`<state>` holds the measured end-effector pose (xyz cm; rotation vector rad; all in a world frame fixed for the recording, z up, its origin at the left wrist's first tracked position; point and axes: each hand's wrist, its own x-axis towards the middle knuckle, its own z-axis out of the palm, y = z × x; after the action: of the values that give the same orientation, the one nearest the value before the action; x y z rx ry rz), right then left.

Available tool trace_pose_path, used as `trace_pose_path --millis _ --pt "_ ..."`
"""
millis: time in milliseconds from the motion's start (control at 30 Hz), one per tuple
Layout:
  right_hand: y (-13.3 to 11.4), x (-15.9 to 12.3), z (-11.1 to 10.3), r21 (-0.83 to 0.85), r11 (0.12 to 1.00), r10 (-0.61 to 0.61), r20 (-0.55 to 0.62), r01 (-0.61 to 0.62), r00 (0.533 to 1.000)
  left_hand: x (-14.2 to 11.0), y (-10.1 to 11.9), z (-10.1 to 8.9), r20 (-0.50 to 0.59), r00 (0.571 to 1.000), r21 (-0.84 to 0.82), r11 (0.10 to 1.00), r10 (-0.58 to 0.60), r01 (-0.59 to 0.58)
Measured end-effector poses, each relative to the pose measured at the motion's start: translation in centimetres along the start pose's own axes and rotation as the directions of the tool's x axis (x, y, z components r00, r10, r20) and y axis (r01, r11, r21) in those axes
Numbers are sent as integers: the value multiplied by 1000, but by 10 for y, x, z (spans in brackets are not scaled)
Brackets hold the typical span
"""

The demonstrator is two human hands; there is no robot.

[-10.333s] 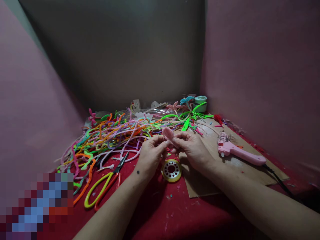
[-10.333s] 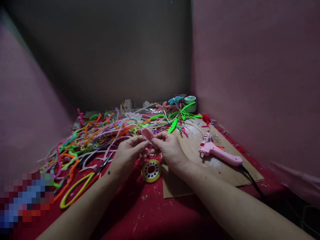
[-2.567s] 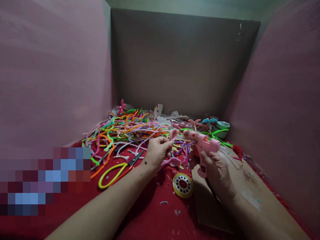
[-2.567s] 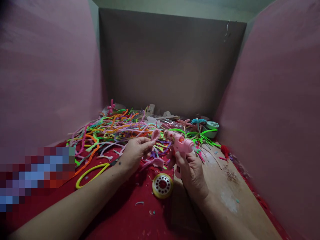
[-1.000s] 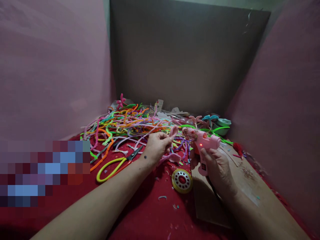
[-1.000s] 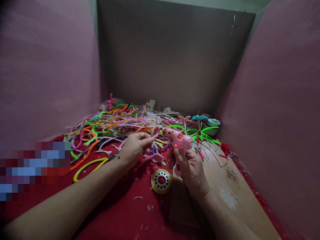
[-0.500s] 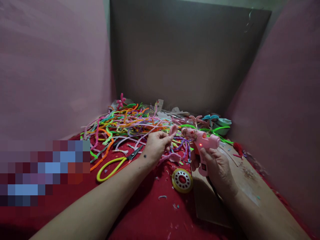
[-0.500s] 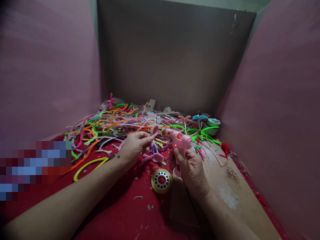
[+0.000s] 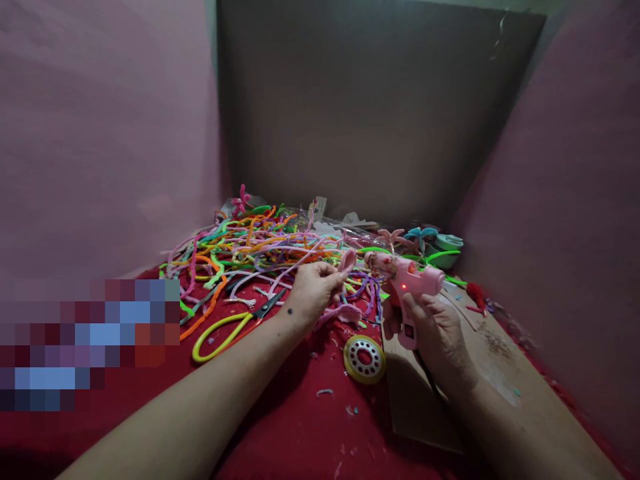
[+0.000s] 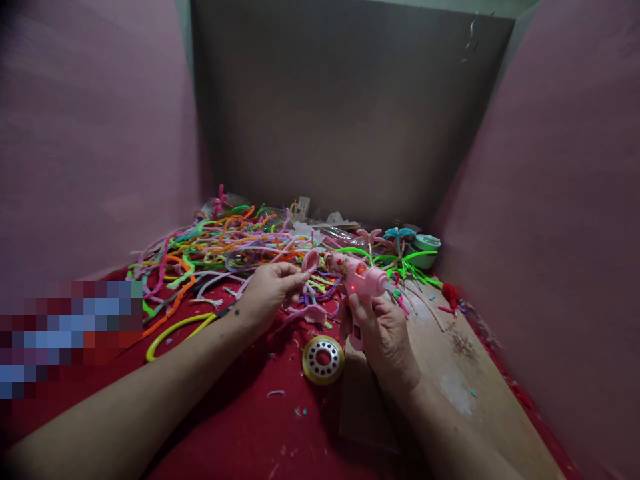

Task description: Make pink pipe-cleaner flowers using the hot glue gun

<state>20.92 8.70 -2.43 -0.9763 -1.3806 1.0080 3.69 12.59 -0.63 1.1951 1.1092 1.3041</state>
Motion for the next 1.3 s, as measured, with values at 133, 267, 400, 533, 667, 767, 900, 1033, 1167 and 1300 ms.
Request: trace_pose_path --millis 133,267,400,533,667,767,900,1033,1167,1300 --pt "0 0 0 -20 999 -40 16 40 999 0 1 0 -3 1000 4 1000 0 0" --pt "-3 0 2 -37 998 -56 16 56 998 0 2 0 -8 1000 13 1000 7 -6" --pt "-2 0 2 -62 996 -56 20 57 998 1 2 0 -9 1000 -4 1000 2 -2" --pt "1 1 -1 -68 995 -70 39 72 997 0 4 -1 -21 1000 4 1000 -5 5" --pt "3 2 -1 -58 994 -87 80 91 993 -1 5 -1 -25 1000 -4 1000 4 -4" --pt "4 1 -1 -66 994 -78 98 85 992 -1 5 -1 -26 1000 -20 1000 9 -9" --pt "2 0 0 -81 993 -77 86 84 993 0 6 -1 -37 999 -35 999 -7 5" --pt "-2 0 1 -95 993 -65 54 70 996 1 5 -1 -20 1000 -23 1000 0 -1" --pt "-1 0 1 -58 997 -54 36 56 998 0 4 -1 -12 1000 0 1000 6 -6" --pt "-1 -1 2 -55 997 -46 29 47 999 -1 5 0 -3 1000 7 1000 -15 15"
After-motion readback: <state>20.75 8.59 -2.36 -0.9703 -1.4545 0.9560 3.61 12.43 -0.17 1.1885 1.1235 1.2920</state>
